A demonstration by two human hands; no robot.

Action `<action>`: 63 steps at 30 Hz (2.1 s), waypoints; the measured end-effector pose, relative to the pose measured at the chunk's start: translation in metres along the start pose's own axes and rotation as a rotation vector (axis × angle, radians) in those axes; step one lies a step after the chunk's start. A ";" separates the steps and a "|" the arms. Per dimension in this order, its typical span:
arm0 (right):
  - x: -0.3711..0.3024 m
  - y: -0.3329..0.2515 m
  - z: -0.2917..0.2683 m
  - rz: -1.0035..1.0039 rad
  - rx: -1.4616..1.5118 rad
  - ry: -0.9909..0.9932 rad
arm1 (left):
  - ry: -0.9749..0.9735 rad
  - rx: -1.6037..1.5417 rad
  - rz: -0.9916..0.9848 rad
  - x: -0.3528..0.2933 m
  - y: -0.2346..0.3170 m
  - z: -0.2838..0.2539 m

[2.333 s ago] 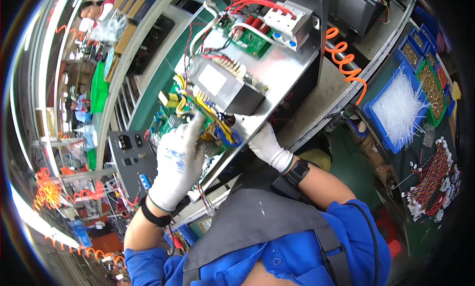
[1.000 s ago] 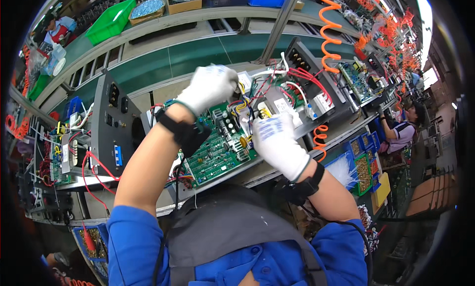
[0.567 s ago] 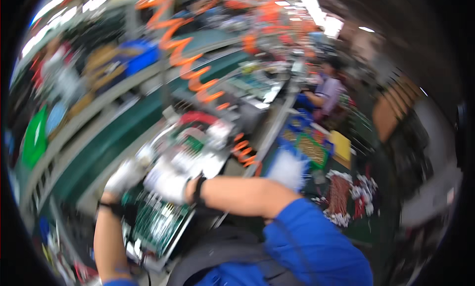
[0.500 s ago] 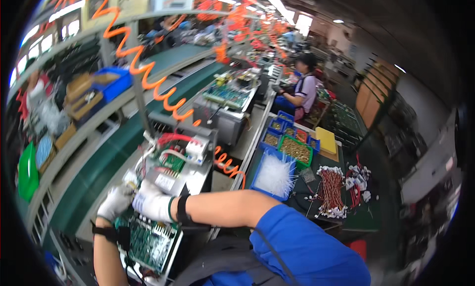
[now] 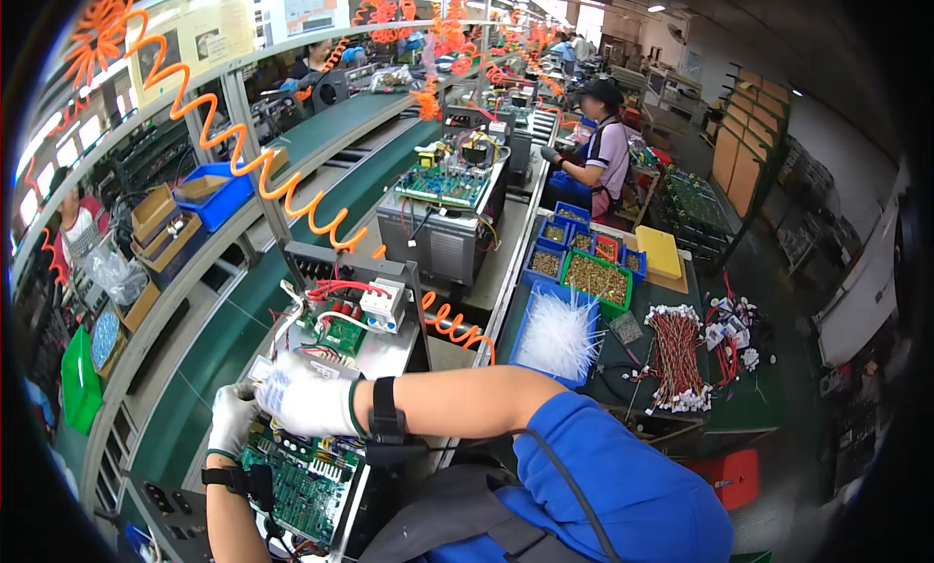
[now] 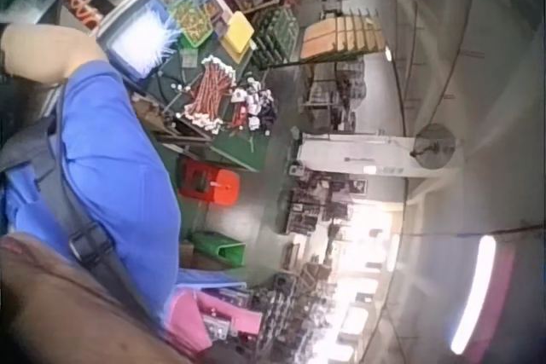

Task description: Assemble internal wiring and components into a solar inverter housing unit.

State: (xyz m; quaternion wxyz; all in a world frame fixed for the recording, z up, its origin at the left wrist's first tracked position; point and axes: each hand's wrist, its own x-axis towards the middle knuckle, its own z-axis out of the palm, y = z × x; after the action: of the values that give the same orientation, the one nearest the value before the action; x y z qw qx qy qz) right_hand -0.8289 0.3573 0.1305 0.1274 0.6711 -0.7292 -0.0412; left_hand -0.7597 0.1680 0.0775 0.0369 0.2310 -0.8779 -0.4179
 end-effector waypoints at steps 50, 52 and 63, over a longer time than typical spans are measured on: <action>0.130 0.014 0.050 0.056 0.223 -0.396 | 0.837 -0.260 -0.084 -0.284 -0.057 0.068; 0.138 0.019 0.052 0.050 0.227 -0.476 | 0.808 -0.187 -0.049 -0.290 -0.062 0.066; 0.002 0.030 -0.053 -0.257 0.628 0.029 | 0.845 -0.294 0.050 -0.333 -0.068 0.061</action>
State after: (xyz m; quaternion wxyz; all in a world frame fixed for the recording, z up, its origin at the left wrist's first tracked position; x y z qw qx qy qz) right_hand -0.8458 0.3641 0.1889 -0.0813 0.7645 -0.6139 0.1791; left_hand -0.4532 0.3201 0.0296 0.4349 0.3523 -0.7223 -0.4062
